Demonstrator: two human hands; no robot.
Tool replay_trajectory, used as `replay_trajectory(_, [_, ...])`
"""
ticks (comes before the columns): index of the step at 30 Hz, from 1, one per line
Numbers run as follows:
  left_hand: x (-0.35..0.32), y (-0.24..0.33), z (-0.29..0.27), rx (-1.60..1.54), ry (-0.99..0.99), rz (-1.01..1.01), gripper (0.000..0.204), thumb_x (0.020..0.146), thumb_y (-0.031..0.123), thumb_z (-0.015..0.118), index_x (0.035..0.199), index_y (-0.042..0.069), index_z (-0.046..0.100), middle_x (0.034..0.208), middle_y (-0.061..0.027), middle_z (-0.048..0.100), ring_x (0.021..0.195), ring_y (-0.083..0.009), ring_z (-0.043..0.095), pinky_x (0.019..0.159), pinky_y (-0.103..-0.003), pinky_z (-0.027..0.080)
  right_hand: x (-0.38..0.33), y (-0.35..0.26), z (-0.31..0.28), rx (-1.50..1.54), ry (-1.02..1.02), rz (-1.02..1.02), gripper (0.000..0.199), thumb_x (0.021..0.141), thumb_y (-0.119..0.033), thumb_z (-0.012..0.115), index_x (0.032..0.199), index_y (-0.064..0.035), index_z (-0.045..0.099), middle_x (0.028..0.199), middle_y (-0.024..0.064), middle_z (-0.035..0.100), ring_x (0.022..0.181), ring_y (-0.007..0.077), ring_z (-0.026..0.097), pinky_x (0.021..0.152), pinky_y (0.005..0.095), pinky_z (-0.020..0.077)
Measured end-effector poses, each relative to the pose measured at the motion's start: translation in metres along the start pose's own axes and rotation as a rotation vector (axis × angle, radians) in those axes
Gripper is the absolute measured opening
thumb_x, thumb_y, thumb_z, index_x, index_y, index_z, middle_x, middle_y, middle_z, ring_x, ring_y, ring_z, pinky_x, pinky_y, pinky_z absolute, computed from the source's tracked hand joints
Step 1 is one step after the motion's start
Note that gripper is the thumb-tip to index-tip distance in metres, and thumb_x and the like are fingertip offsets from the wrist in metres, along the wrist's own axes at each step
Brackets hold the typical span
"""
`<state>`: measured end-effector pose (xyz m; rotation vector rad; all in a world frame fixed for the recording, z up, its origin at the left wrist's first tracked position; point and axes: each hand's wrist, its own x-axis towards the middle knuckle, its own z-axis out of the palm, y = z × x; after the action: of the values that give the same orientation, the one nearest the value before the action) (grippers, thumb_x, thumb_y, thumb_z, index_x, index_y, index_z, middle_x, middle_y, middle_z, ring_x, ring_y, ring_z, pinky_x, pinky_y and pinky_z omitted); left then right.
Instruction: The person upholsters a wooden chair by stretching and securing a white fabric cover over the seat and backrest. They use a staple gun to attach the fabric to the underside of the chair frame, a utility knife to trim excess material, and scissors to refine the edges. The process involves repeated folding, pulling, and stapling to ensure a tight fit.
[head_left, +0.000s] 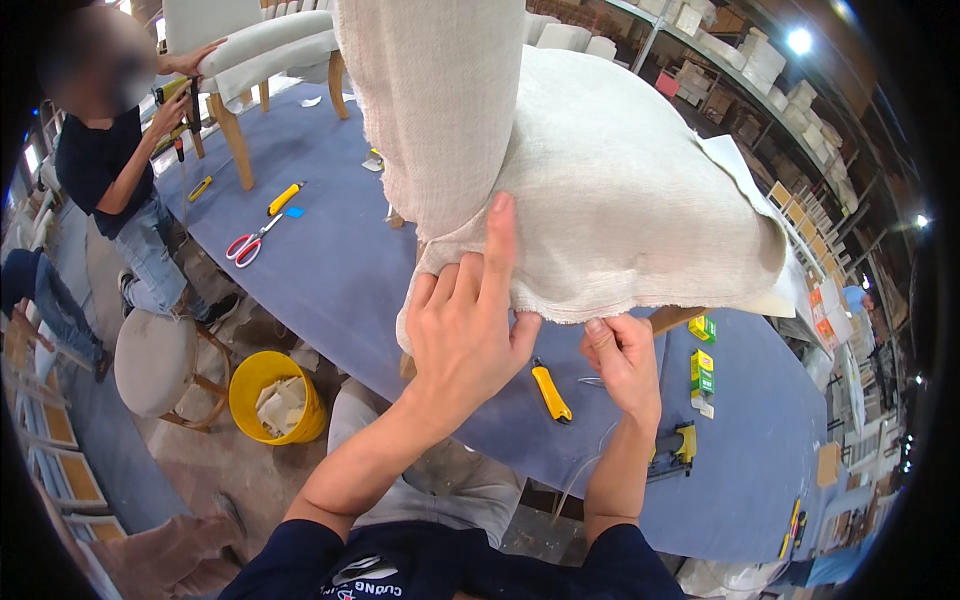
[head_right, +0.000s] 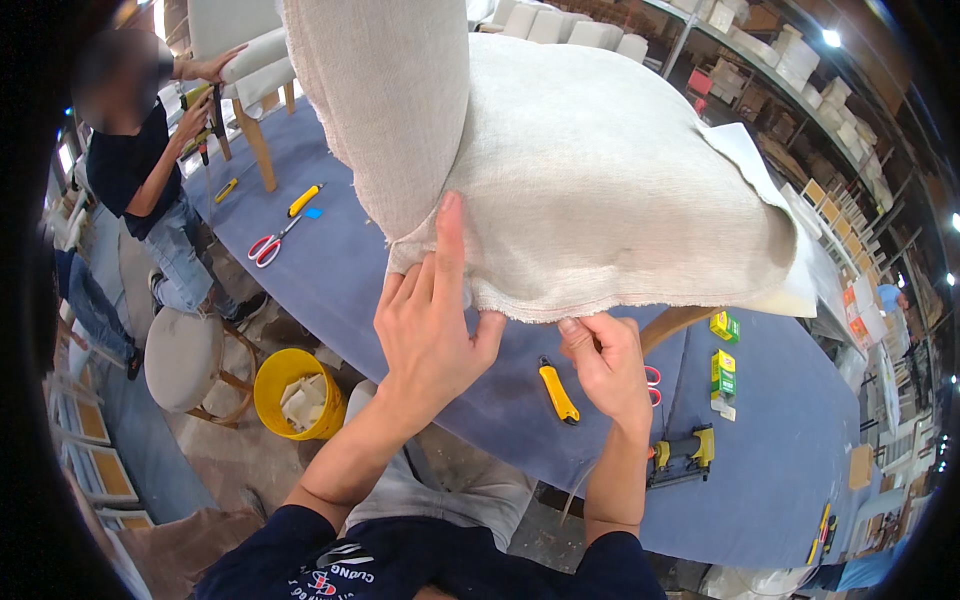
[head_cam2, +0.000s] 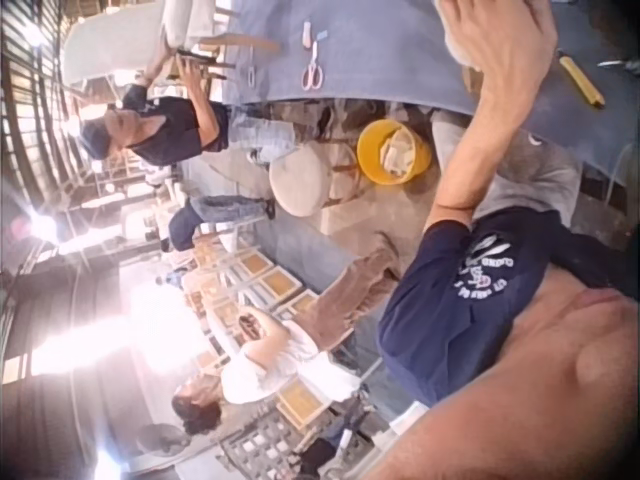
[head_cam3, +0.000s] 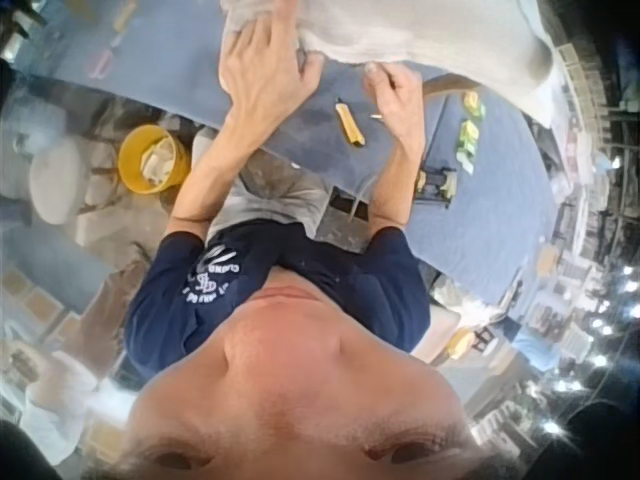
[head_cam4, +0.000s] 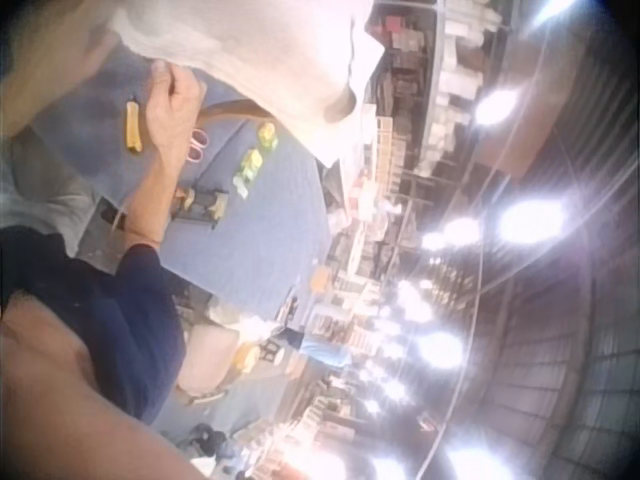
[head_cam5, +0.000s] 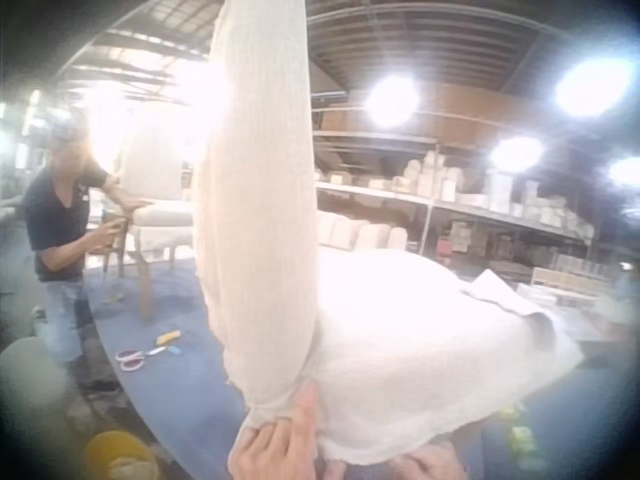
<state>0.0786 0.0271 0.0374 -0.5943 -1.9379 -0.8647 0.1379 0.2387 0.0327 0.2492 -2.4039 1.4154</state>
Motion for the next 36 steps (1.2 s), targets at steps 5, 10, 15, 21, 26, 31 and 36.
replay_trajectory(5, [0.000,-0.001,-0.006,-0.003,-0.058,0.011,0.104,0.063,0.013,0.076,0.159,-0.003,0.038,0.080,-0.0069,0.061,0.066,-0.0236,0.059,0.067,-0.033,0.044,-0.019,0.026,0.015,0.052,0.056,0.051,0.024,0.104,-0.019,0.062,0.099,0.0012,0.073,0.060,0.0043,0.058,0.055,0.0093,0.053,0.054,0.0278,0.0431])
replay_trajectory(10, [0.003,0.006,-0.012,-0.006,-0.128,-0.033,0.103,0.066,0.010,0.074,0.160,-0.005,0.033,0.083,-0.0110,0.068,0.069,-0.0272,0.066,0.073,-0.034,0.051,-0.014,0.026,0.044,0.148,0.089,0.024,0.024,0.105,-0.020,0.061,0.100,0.0003,0.074,0.059,0.0031,0.057,0.054,0.0078,0.052,0.052,0.0280,0.0411])
replay_trajectory(15, [0.009,-0.002,-0.018,-0.066,-0.133,-0.019,0.101,0.068,0.008,0.074,0.160,-0.003,0.033,0.080,-0.0105,0.066,0.068,-0.0312,0.064,0.077,-0.037,0.053,-0.007,0.025,0.027,0.031,0.089,-0.019,0.021,0.104,-0.015,0.061,0.098,-0.0001,0.075,0.057,0.0026,0.056,0.052,0.0083,0.050,0.051,0.0285,0.0387])
replay_trajectory(21, [-0.037,-0.029,-0.033,-0.534,-0.110,-0.079,0.063,0.085,0.009,0.065,0.145,-0.001,0.050,0.079,-0.0080,0.064,0.068,-0.0222,0.062,0.075,-0.033,0.051,-0.041,0.055,0.068,0.086,0.103,0.040,0.024,0.089,-0.013,0.077,0.082,-0.0059,0.054,0.062,-0.0059,0.045,0.059,0.0055,0.040,0.052,0.0273,0.0339])
replay_trajectory(26, [-0.130,-0.051,-0.054,-0.845,-0.553,-0.491,0.033,0.104,0.019,0.047,0.131,0.001,0.055,0.071,-0.0047,0.057,0.064,-0.0192,0.058,0.065,-0.035,0.047,-0.123,0.066,0.140,0.356,0.187,0.223,0.009,0.090,-0.001,0.073,0.095,-0.0011,0.066,0.073,-0.0024,0.053,0.066,0.0046,0.051,0.059,0.0238,0.0411])
replay_trajectory(31, [-0.144,-0.041,-0.049,-0.824,-0.672,-0.423,0.048,0.105,0.034,0.047,0.143,0.005,0.042,0.070,-0.0117,0.064,0.059,-0.0348,0.065,0.058,-0.042,0.050,-0.119,0.014,0.155,0.052,0.130,-0.031,0.031,0.086,0.006,0.073,0.116,0.0049,0.070,0.083,0.0078,0.065,0.066,0.0140,0.059,0.063,0.0279,0.0496])
replay_trajectory(36, [-0.139,-0.038,-0.050,-0.591,-0.785,-0.289,0.059,0.101,0.048,0.058,0.139,0.006,0.042,0.073,-0.0164,0.070,0.062,-0.0423,0.067,0.058,-0.049,0.052,-0.118,0.016,0.156,-0.083,0.204,-0.147,0.030,0.086,0.003,0.074,0.115,0.0046,0.070,0.092,0.0149,0.071,0.066,0.0199,0.063,0.063,0.0299,0.0501])
